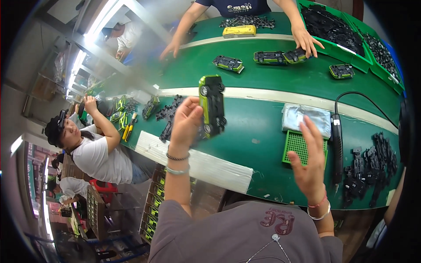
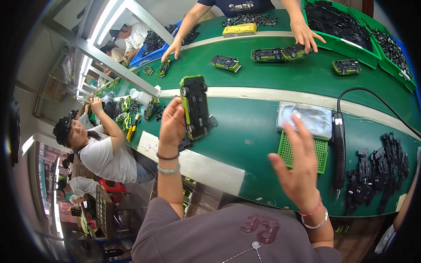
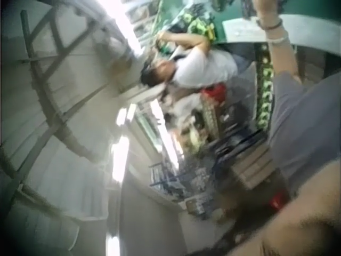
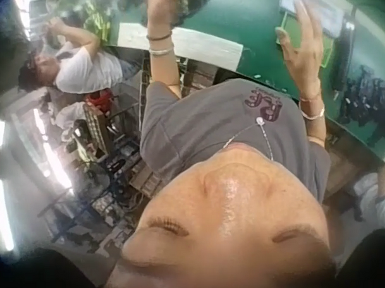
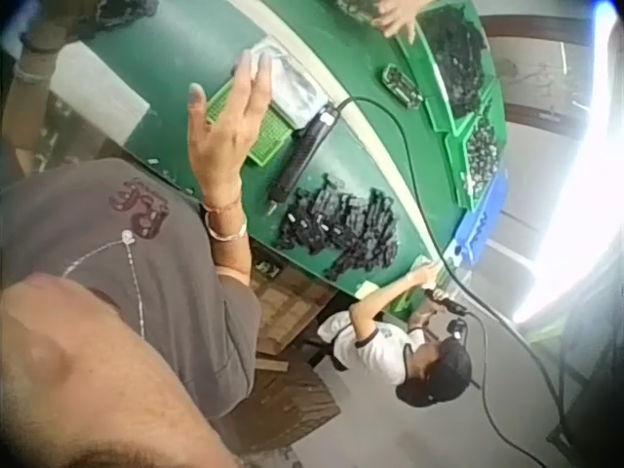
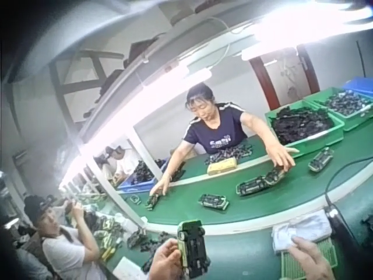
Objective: The person takes toy cars from a conveyor assembly line, fastens their components using an electric screwdriver, and places the assembled cars into a partitioned box.
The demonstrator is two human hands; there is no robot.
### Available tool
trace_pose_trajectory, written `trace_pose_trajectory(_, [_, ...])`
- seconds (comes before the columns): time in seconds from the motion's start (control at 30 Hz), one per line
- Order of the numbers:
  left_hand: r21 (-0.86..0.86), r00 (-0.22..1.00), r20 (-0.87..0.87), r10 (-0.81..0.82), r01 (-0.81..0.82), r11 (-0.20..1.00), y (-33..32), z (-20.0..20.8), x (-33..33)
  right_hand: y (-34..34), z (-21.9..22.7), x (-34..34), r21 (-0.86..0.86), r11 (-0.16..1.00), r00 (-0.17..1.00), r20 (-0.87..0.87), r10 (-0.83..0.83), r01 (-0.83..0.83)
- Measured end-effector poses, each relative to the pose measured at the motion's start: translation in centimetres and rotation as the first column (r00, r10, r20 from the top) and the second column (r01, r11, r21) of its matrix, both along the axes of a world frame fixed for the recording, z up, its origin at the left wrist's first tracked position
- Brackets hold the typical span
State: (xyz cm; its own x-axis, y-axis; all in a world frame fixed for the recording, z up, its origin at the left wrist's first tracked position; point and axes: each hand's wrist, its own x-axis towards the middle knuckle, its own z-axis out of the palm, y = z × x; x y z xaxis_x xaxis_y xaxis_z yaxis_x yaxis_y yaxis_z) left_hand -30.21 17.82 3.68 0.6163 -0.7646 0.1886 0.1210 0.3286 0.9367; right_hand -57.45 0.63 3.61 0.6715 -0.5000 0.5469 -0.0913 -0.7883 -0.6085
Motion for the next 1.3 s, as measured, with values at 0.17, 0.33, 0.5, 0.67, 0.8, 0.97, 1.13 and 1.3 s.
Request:
trace_pose_trajectory(0.17, [-0.145, 0.940, -0.338, -0.044, -0.006, 0.989, 1.9, -2.9, -5.2, 3.0, 0.4, 2.8, 0.007, 0.926, 0.926, 0.021, 0.378, -0.378])
trace_pose_trajectory(0.33, [0.009, 0.941, -0.207, 0.266, -0.270, 0.963, 7.5, -5.8, -5.2, 2.0, -1.8, 0.0, -0.068, 0.993, 0.993, -0.087, 0.085, -0.091])
trace_pose_trajectory(0.5, [0.137, 0.540, -0.277, 0.795, -0.796, 0.589, 19.8, -8.8, -7.7, -1.7, -4.4, -3.6, 0.039, 0.999, 0.998, -0.063, 0.020, -0.018])
trace_pose_trajectory(0.67, [0.459, -0.114, 0.093, 0.989, -0.877, -0.144, 34.3, -17.5, -14.1, -3.5, -4.1, -4.1, -0.119, 0.990, 0.995, -0.071, 0.064, -0.072])
trace_pose_trajectory(0.8, [0.481, -0.230, 0.723, 0.651, -0.510, -0.714, 46.4, -23.1, -23.8, -3.4, -3.0, -4.6, -0.214, 0.974, 0.997, -0.043, 0.065, -0.073])
trace_pose_trajectory(0.97, [0.358, 0.056, 0.931, 0.361, 0.057, -0.932, 48.2, -22.0, -34.8, -7.2, -4.5, -4.2, -0.254, 0.964, 0.996, -0.053, 0.069, -0.080])
trace_pose_trajectory(1.13, [0.417, 0.167, 0.867, 0.469, 0.271, -0.868, 48.9, -23.7, -41.5, -8.3, -4.6, -3.8, -0.354, 0.927, 0.992, -0.060, 0.109, -0.123])
trace_pose_trajectory(1.3, [0.530, 0.196, 0.772, 0.605, 0.327, -0.782, 51.5, -27.3, -43.3, -3.6, -2.8, -3.6, -0.268, 0.963, 0.992, -0.127, -0.004, -0.031])
